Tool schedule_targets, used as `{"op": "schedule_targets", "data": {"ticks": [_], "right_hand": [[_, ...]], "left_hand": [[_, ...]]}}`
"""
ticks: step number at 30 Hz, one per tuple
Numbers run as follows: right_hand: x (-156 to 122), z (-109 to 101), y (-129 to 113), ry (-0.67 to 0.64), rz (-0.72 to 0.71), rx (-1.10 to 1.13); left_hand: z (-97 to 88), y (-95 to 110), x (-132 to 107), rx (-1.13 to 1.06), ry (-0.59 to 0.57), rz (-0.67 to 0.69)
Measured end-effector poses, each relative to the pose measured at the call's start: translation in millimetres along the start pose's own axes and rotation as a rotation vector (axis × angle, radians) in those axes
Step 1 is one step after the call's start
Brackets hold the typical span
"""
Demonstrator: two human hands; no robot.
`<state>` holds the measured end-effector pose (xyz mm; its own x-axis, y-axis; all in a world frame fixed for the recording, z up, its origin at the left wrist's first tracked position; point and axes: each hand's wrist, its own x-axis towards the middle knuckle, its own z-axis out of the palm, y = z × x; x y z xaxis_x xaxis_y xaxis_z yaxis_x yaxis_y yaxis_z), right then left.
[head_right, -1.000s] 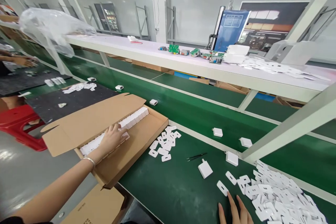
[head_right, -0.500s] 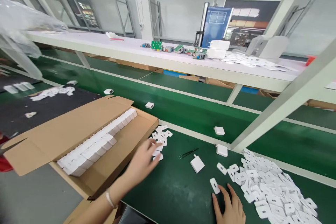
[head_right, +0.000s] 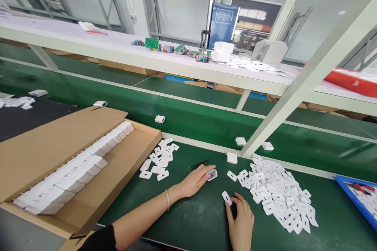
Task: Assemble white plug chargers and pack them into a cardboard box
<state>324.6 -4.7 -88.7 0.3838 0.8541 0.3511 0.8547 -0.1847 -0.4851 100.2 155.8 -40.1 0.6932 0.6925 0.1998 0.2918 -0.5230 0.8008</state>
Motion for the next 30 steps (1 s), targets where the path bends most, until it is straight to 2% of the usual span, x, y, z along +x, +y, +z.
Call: {"op": "schedule_targets", "data": {"ticks": [4,8,13,17,21,25,27,30], "right_hand": [[0.6,-4.7,-1.7,0.001,0.075,0.128],[-0.4,-13.8,-8.5,0.041,0.119,0.225],[-3.5,-30.4,-30.6,0.055,0.29,0.401],[1.5,-38.0,-63.3,0.061,0.287,0.538],[10.0,-34.3,-95.1,0.021,0.276,0.64],[17.7,-24.7,-109.0,-0.02,0.309,0.689],[22.9,-18.7,-108.0,-0.067,0.252,0.609],[35.4,-7.7,-96.7,-0.122,0.064,0.299]], "left_hand": [[-22.3,15.8,-26.2,-0.247,-0.031,-0.011],[-46.9,34.9,-49.1,-0.585,0.026,-0.027],[-70.1,51.2,-65.5,-0.687,0.018,-0.048],[-71.4,55.2,-72.2,-0.742,0.034,-0.085],[-67.2,56.4,-75.3,-0.82,0.046,-0.121],[-65.0,54.1,-76.1,-0.894,0.054,-0.146],[-63.8,49.3,-76.7,-0.93,0.069,-0.167],[-63.2,38.0,-79.4,-0.987,0.078,-0.167]]}}
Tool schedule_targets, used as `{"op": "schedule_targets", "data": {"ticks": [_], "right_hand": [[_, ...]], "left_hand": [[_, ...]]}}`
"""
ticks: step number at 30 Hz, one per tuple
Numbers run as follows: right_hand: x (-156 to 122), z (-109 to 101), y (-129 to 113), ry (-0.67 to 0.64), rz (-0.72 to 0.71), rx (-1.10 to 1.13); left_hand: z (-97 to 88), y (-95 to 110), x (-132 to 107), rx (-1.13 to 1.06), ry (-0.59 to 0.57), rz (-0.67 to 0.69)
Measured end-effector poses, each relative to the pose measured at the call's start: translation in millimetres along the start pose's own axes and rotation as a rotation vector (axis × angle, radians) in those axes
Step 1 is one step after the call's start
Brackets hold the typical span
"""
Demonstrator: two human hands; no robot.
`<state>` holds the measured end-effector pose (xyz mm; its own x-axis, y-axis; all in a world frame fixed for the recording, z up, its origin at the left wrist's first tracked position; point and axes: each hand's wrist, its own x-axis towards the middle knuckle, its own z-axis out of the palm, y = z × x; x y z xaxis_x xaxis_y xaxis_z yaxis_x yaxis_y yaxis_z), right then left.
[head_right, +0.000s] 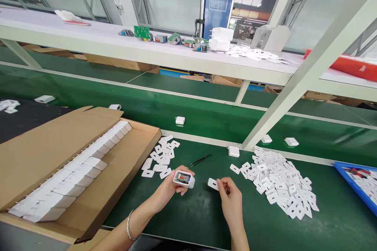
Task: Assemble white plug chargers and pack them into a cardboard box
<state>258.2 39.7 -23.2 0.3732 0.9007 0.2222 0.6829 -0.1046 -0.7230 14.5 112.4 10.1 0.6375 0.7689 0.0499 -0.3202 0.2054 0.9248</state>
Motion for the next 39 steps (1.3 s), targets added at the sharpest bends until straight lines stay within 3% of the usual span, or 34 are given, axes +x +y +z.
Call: {"op": "schedule_targets", "data": {"ticks": [3,6,8,13,16,20,28,36,39], "right_hand": [[18.6,3.9,17.5,0.032,-0.068,-0.202],[35.8,11.5,24.8,0.098,-0.127,-0.29],[44.6,24.0,19.1,0.079,-0.21,-0.321],[60.5,76.3,-13.6,-0.133,-0.431,-0.258],[69.1,95.3,-26.9,-0.193,-0.449,-0.15],[74.0,93.0,-33.8,-0.173,-0.314,0.082],[60.5,66.8,-41.6,0.008,0.176,0.675],[30.3,43.3,-52.0,-0.032,0.486,1.101],[24.4,34.7,-54.6,-0.106,0.656,1.384]], "left_hand": [[-12.3,-4.2,-2.9,0.076,-0.015,0.0],[-21.7,-5.3,-6.3,0.287,0.059,-0.041],[-23.5,-6.3,-8.1,0.375,0.119,-0.075],[-13.9,-8.7,-14.6,0.389,0.164,-0.16],[-7.9,-6.1,-21.9,0.375,0.176,-0.101],[-8.3,0.5,-32.1,0.451,0.226,0.048],[-6.8,5.9,-36.6,0.414,0.375,0.093],[16.7,26.1,-35.0,0.408,0.442,0.124],[24.1,30.5,-36.5,0.396,0.461,0.132]]}}
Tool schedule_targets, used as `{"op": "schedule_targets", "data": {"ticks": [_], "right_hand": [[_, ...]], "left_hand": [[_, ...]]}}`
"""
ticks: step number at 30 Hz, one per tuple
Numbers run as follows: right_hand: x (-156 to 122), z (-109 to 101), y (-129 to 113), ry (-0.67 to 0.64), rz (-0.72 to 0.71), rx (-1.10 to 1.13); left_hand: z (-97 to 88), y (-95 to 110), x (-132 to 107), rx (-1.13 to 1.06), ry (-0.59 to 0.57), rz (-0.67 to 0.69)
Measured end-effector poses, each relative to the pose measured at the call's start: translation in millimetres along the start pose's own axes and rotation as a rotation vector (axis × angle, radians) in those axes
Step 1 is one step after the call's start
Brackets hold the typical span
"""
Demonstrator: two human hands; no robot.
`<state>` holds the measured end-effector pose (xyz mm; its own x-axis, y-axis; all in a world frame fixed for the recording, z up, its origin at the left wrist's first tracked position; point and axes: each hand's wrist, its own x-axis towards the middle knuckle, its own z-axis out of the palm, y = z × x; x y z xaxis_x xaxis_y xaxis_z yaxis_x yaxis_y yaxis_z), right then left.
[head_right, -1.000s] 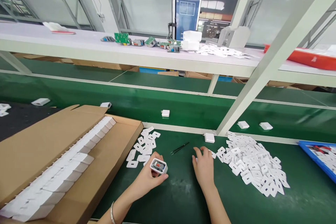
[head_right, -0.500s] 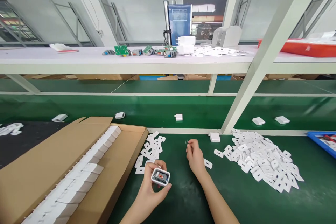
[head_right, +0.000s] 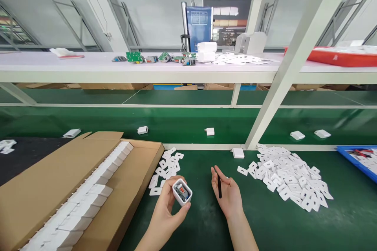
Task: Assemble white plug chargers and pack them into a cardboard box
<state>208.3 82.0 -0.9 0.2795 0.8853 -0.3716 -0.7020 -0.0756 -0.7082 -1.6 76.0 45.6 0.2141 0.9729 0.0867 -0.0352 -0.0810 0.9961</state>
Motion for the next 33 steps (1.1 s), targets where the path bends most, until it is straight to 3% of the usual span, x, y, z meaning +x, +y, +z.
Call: {"op": "schedule_targets", "data": {"ticks": [2,5,8,15,20,24,30,33], "right_hand": [[-5.9,0.4,-2.1,-0.008,0.122,0.219],[-13.1,2.5,-1.0,-0.032,0.093,0.353],[-16.4,2.8,5.0,-0.054,-0.048,0.321],[-23.0,1.7,12.7,0.076,-0.237,0.075],[-47.1,16.6,0.2,-0.092,-0.327,-0.145],[-73.7,31.3,-10.0,-0.14,-0.549,-0.328],[-105.3,52.4,-15.7,-0.407,-0.787,-0.388],[-108.6,56.4,-14.1,-0.442,-0.843,-0.439]], "left_hand": [[1.1,2.3,-1.9,0.002,-0.008,-0.015],[1.3,4.0,-3.7,0.001,-0.026,-0.019],[1.0,3.5,-3.9,-0.002,-0.031,-0.015],[-4.4,-13.0,-3.4,0.023,-0.086,0.012],[-15.4,-22.0,-8.0,0.132,-0.247,0.082],[-23.2,-28.2,-15.2,0.247,-0.347,0.138],[-17.2,-18.9,-15.8,0.331,-0.314,0.326],[-11.3,-6.1,-12.8,0.32,-0.258,0.423]]}}
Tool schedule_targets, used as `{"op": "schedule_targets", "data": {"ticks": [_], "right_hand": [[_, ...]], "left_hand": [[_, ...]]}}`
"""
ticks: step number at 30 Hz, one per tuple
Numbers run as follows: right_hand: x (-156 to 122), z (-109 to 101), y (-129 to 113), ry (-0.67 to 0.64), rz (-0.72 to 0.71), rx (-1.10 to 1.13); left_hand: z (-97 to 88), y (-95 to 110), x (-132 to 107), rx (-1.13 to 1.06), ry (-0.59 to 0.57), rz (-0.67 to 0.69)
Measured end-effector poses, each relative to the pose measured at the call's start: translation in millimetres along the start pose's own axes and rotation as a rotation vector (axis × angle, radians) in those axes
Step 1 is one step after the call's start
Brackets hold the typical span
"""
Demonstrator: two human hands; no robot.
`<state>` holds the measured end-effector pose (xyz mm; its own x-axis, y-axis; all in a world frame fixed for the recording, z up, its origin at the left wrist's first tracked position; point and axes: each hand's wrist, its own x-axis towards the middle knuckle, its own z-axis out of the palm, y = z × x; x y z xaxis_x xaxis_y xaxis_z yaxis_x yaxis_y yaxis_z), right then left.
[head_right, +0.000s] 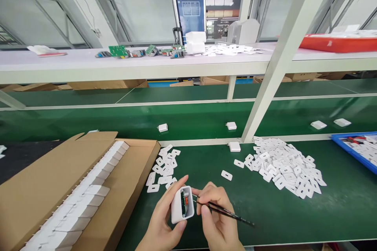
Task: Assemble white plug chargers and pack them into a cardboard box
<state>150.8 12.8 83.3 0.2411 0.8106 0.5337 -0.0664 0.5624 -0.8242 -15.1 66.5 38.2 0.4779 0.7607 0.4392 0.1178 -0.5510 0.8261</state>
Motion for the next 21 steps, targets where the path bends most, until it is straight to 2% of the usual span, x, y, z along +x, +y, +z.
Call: {"op": "schedule_targets", "data": {"ticks": [7,21], "right_hand": [[-3.4,0.8,5.8,-0.013,-0.003,-0.068],[-3.6,3.8,8.1,0.062,0.014,-0.085]], "left_hand": [[-1.7,12.6,6.4,0.024,0.039,0.057],[-2.4,16.6,7.8,-0.012,0.035,-0.006]]}}
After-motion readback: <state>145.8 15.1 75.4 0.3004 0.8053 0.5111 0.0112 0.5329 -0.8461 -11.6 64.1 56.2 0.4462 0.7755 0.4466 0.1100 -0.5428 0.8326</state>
